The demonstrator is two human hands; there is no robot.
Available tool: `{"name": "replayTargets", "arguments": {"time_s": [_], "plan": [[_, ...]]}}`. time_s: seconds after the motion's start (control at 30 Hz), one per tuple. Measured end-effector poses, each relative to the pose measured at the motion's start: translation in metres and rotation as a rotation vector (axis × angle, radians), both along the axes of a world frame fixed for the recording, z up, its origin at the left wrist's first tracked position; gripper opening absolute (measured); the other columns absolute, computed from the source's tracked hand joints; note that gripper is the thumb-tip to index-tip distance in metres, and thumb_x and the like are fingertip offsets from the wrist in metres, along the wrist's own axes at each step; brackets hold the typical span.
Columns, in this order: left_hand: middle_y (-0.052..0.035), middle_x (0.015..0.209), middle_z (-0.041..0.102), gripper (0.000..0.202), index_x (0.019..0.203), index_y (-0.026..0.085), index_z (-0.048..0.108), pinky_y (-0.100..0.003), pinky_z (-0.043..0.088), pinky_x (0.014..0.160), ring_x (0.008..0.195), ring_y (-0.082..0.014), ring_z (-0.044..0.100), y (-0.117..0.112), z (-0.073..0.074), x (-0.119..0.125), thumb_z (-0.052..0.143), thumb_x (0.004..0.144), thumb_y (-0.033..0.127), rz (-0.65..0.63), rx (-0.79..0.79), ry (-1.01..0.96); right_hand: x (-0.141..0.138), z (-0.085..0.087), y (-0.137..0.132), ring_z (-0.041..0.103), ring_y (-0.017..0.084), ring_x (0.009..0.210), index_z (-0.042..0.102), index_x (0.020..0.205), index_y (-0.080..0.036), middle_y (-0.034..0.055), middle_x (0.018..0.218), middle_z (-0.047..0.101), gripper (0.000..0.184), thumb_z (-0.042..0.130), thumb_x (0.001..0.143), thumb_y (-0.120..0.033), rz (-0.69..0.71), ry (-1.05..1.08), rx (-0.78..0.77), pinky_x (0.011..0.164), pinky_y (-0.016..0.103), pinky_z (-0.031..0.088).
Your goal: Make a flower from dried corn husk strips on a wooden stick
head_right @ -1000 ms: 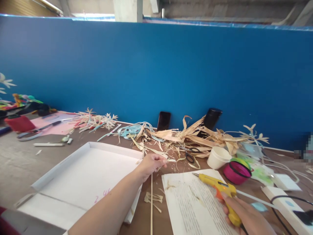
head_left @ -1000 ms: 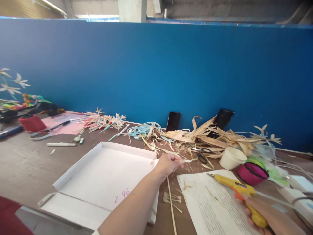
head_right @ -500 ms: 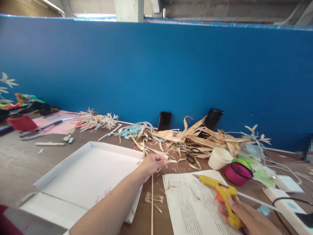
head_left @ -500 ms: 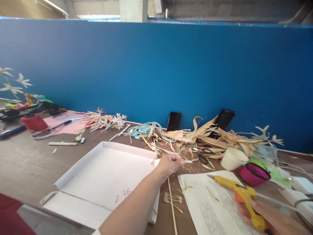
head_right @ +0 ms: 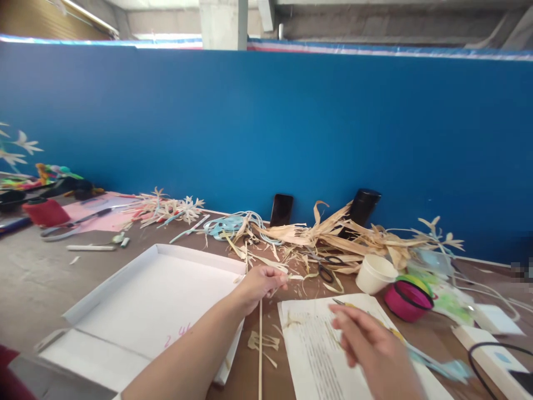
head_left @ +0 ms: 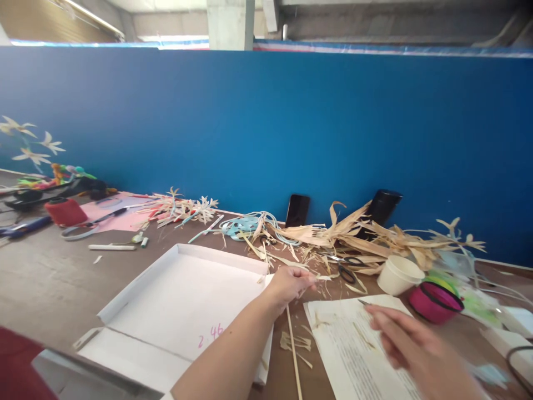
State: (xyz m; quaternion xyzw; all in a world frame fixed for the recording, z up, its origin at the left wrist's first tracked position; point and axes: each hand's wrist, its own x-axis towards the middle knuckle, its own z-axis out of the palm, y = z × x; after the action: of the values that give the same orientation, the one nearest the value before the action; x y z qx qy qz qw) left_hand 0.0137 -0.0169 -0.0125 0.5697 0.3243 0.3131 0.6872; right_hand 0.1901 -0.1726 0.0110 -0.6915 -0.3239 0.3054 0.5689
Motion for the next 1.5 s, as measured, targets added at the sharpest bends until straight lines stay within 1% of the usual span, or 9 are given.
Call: {"name": "replayTargets", "arguments": {"time_s": [0.07,0.13,0.2,0.3,0.4,0.53,0.73,1.03,1.5], "plan": [[0.0043,0.047,0.042,0.028,0.067,0.011,0.064,-0.020,0.020,0.044,0.043,-0.0044,0.027,0.000,0.000,0.000,0.064,0.064,0.039,0.001,0.008,-0.008,-0.033,0.001,0.021,0.051,0.010,0.055,0.067,0.094,-0.020,0.0030,0.077,0.064,0.036,0.069,0.064,-0.040,0.099,0.212,-0.032,0.039,0.017,0.039],[0.0038,0.049,0.044,0.029,0.070,0.011,0.065,-0.020,0.021,0.044,0.044,-0.0045,0.028,0.000,0.000,0.000,0.064,0.064,0.039,0.004,0.017,-0.020,-0.054,-0.001,0.038,0.052,0.008,0.059,0.065,0.095,-0.021,0.0030,0.090,0.064,0.037,0.072,0.062,-0.037,0.111,0.413,-0.037,0.041,0.016,0.040],[0.0035,0.051,0.046,0.029,0.072,0.012,0.065,-0.020,0.021,0.044,0.044,-0.0044,0.029,0.000,0.001,0.000,0.064,0.064,0.039,0.006,0.022,-0.029,-0.063,-0.004,0.050,0.053,0.007,0.058,0.064,0.095,-0.021,0.0021,0.092,0.063,0.037,0.072,0.063,-0.037,0.080,0.538,-0.020,0.040,0.014,0.039],[0.0043,0.050,0.045,0.027,0.072,0.012,0.065,-0.020,0.020,0.044,0.044,-0.0044,0.028,-0.001,0.002,0.000,0.063,0.065,0.038,0.008,0.035,-0.019,-0.065,-0.007,0.059,0.053,0.005,0.055,0.064,0.095,-0.022,0.0002,0.088,0.062,0.036,0.072,0.064,-0.036,0.045,0.613,0.015,0.037,0.013,0.038],[0.0047,0.048,0.043,0.026,0.071,0.012,0.066,-0.020,0.020,0.043,0.043,-0.0045,0.027,-0.002,0.005,0.000,0.062,0.065,0.037,0.010,0.062,0.025,-0.063,-0.008,0.064,0.051,0.004,0.051,0.064,0.092,-0.021,-0.0011,0.082,0.062,0.032,0.072,0.064,-0.035,0.032,0.631,0.049,0.035,0.011,0.037],[0.0033,0.052,0.049,0.024,0.069,0.012,0.066,-0.019,0.022,0.044,0.045,-0.0048,0.030,-0.004,0.010,-0.001,0.062,0.065,0.036,0.034,0.130,0.082,-0.062,-0.009,0.068,0.050,0.003,0.048,0.063,0.086,-0.020,-0.0027,0.076,0.061,0.028,0.073,0.063,-0.032,0.014,0.625,0.084,0.033,0.011,0.036],[0.0029,0.053,0.051,0.021,0.066,0.012,0.067,-0.019,0.028,0.049,0.049,-0.0057,0.034,-0.007,0.017,-0.002,0.062,0.066,0.033,0.044,0.155,0.098,-0.058,-0.009,0.070,0.049,0.003,0.047,0.061,0.080,-0.019,-0.0042,0.073,0.059,0.021,0.073,0.063,-0.025,0.050,0.600,0.117,0.032,0.011,0.037],[0.0027,0.055,0.054,0.020,0.069,0.012,0.067,-0.018,0.031,0.051,0.049,-0.0050,0.037,-0.008,0.016,-0.003,0.063,0.066,0.031,0.027,0.137,0.066,-0.058,-0.003,0.072,0.049,0.003,0.047,0.061,0.082,-0.018,-0.0032,0.072,0.058,0.022,0.072,0.064,-0.025,0.068,0.563,0.067,0.033,0.010,0.037],[0.0008,0.058,0.058,0.022,0.070,0.012,0.067,-0.019,0.032,0.051,0.051,-0.0064,0.042,-0.009,0.018,-0.004,0.063,0.065,0.033,0.001,0.143,0.059,-0.054,0.005,0.074,0.044,0.002,0.043,0.059,0.071,-0.016,-0.0039,0.064,0.054,0.016,0.070,0.066,-0.026,0.104,0.525,0.031,0.032,0.011,0.035]]}}
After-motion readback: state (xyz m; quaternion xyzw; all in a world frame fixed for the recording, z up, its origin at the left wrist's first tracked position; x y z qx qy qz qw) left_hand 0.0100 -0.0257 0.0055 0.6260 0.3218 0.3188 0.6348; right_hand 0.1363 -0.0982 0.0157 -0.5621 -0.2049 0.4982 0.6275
